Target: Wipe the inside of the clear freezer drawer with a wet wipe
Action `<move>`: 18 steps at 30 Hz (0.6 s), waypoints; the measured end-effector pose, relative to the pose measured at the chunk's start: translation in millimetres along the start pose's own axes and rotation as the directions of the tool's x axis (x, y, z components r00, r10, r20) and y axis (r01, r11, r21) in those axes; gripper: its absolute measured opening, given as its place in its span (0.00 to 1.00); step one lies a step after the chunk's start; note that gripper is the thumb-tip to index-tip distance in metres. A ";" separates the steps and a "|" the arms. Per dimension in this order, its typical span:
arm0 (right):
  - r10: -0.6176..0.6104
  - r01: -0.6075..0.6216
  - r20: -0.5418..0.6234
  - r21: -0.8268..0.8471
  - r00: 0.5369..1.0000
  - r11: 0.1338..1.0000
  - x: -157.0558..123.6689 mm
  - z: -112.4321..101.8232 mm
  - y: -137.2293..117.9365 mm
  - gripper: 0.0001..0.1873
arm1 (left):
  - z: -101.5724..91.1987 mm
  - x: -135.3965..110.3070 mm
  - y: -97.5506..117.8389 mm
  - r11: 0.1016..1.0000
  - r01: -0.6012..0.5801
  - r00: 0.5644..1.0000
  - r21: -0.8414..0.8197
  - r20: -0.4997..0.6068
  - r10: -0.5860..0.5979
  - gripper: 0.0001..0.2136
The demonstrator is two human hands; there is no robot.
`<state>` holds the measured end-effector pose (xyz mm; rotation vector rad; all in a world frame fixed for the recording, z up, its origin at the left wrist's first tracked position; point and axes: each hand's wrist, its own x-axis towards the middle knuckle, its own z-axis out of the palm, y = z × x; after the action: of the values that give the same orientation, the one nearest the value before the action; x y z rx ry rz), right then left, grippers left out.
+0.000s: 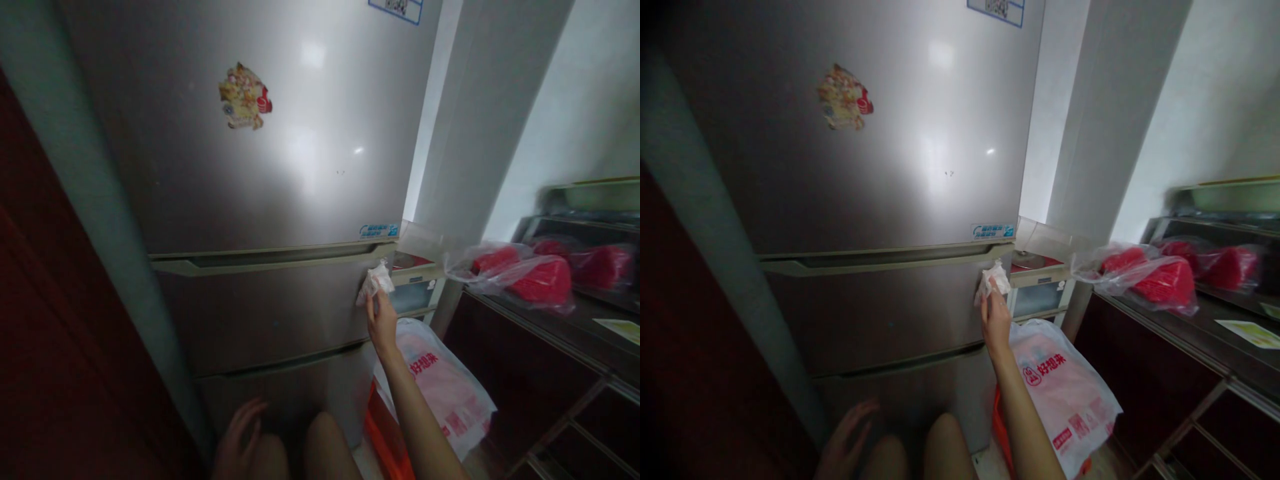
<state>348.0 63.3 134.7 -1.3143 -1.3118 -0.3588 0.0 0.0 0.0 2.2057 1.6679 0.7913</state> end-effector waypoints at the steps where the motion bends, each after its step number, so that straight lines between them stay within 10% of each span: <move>1: -0.022 0.022 -0.004 0.017 1.000 1.000 0.5 -0.5 -0.9 0.24 | -25.3 16.7 4.7 0.993 -0.046 0.993 -0.108 -0.113 0.034 0.17; 3: -0.018 0.019 -0.032 0.048 0.999 0.999 1.5 -2.1 -3.3 0.24 | -84.9 50.8 20.1 0.970 -0.159 0.923 -0.182 -0.376 0.081 0.16; 6: 0.096 -0.088 -0.101 0.082 0.990 0.993 -0.5 -6.5 -5.3 0.25 | -168.8 96.8 45.6 0.969 -0.244 0.706 -0.045 -0.693 0.146 0.14; 9: 0.218 -0.202 -0.121 0.127 0.968 0.971 -10.1 -11.1 -3.6 0.29 | -210.7 128.6 54.1 0.974 -0.223 0.550 0.029 -0.822 0.150 0.15; 13: 0.283 -0.267 -0.083 0.161 0.956 0.950 -32.1 -12.7 -0.9 0.32 | -197.7 144.8 31.9 0.982 -0.173 0.550 -0.078 -0.834 0.031 0.21; 18: 0.293 -0.289 0.019 0.230 0.956 0.929 -58.3 -11.3 -6.1 0.31 | -143.8 139.3 -17.2 0.838 -0.070 0.678 -0.541 -0.642 -0.358 0.26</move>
<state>329.9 25.5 92.2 -1.2806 -1.0879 -0.0081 -68.7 120.8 145.1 1.3862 1.5871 1.9954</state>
